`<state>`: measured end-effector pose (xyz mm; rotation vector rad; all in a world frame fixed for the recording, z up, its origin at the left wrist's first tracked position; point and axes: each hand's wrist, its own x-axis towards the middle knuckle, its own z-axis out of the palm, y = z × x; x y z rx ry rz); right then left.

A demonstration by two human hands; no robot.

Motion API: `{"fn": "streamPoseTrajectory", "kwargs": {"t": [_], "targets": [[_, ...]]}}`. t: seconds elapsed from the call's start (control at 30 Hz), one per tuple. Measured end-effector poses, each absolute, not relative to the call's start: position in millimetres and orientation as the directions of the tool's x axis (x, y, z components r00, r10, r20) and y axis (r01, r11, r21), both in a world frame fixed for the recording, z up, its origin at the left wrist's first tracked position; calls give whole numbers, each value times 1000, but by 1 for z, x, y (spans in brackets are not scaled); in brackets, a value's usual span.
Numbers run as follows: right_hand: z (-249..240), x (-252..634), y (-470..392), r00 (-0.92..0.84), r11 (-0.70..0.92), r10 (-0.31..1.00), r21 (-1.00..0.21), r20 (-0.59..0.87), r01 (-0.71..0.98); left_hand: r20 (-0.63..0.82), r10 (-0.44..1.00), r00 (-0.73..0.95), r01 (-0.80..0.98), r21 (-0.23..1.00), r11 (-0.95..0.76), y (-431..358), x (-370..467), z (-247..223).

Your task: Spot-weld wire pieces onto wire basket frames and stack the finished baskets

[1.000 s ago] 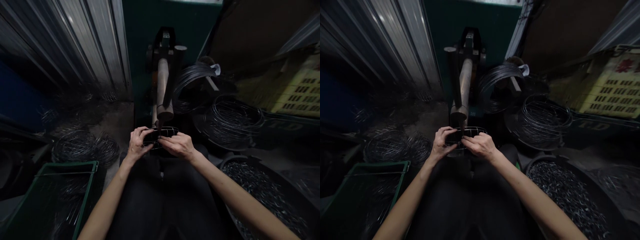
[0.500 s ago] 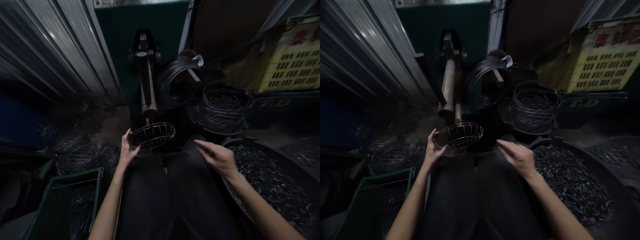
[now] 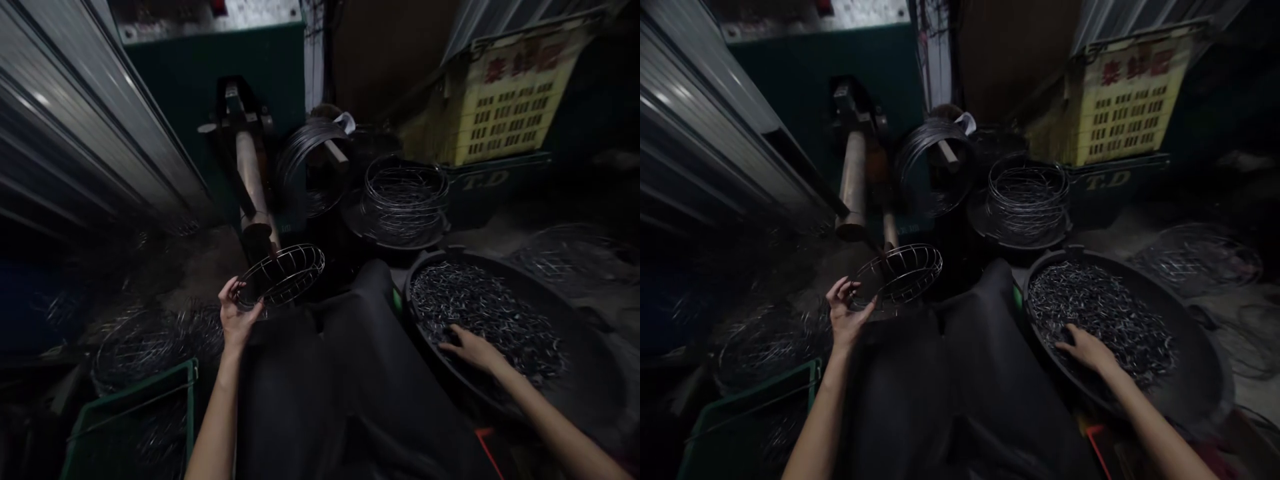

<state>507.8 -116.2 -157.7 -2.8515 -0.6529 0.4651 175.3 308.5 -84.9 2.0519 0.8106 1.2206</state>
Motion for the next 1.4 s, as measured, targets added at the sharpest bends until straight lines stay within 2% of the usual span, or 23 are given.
{"fn": "streamPoseTrajectory", "kwargs": {"t": [0.1, 0.2, 0.37, 0.53, 0.6, 0.67, 0.73, 0.77, 0.83, 0.9, 0.97, 1.03, 1.13, 1.2, 1.27, 1.4], "targets": [[-173, 506, -114, 780, -857, 512, -271, -360, 438, 527, 775, 349, 188, 771, -609, 296, 175, -83], [-186, 508, -123, 752, -831, 555, -289, -355, 476, 535, 775, 336, 197, 765, -613, 290, 172, -82], [-192, 510, -139, 791, -837, 544, -241, -279, 491, 511, 708, 487, 172, 739, -651, 288, 164, -91], [-165, 502, -137, 827, -837, 542, -185, -150, 515, 461, 652, 602, 200, 703, -683, 268, 157, -79], [-151, 501, -132, 868, -865, 484, -208, -111, 456, 436, 652, 621, 237, 688, -686, 258, 157, -71], [-136, 499, -123, 920, -896, 373, -303, -121, 323, 416, 635, 650, 265, 660, -703, 250, 160, -65], [-121, 490, -109, 945, -834, 301, -517, -131, 194, 396, 607, 689, 268, 638, -722, 244, 165, -63], [-113, 483, -100, 947, -748, 297, -647, -126, 148, 388, 594, 704, 265, 633, -728, 242, 168, -63], [-99, 463, -79, 923, -544, 366, -832, -120, 107, 369, 586, 721, 269, 631, -728, 241, 174, -63], [-91, 440, -59, 845, -461, 519, -874, -128, 151, 360, 597, 717, 275, 641, -717, 240, 178, -63], [-92, 421, -45, 725, -473, 681, -819, -106, 324, 360, 609, 707, 274, 654, -705, 239, 181, -64], [-98, 409, -39, 630, -466, 776, -700, -28, 542, 375, 615, 694, 267, 658, -704, 238, 184, -65], [-103, 405, -36, 563, -457, 822, -492, 84, 741, 399, 620, 676, 260, 658, -707, 237, 185, -67], [-95, 405, -31, 518, -423, 850, -464, 93, 778, 396, 617, 680, 257, 659, -707, 238, 185, -68], [-74, 400, -19, 487, -367, 870, -555, 81, 747, 391, 601, 697, 247, 656, -713, 239, 185, -69], [-22, 376, 30, 442, -266, 897, -790, 7, 552, 421, 566, 709, 204, 645, -736, 241, 185, -69]]}}
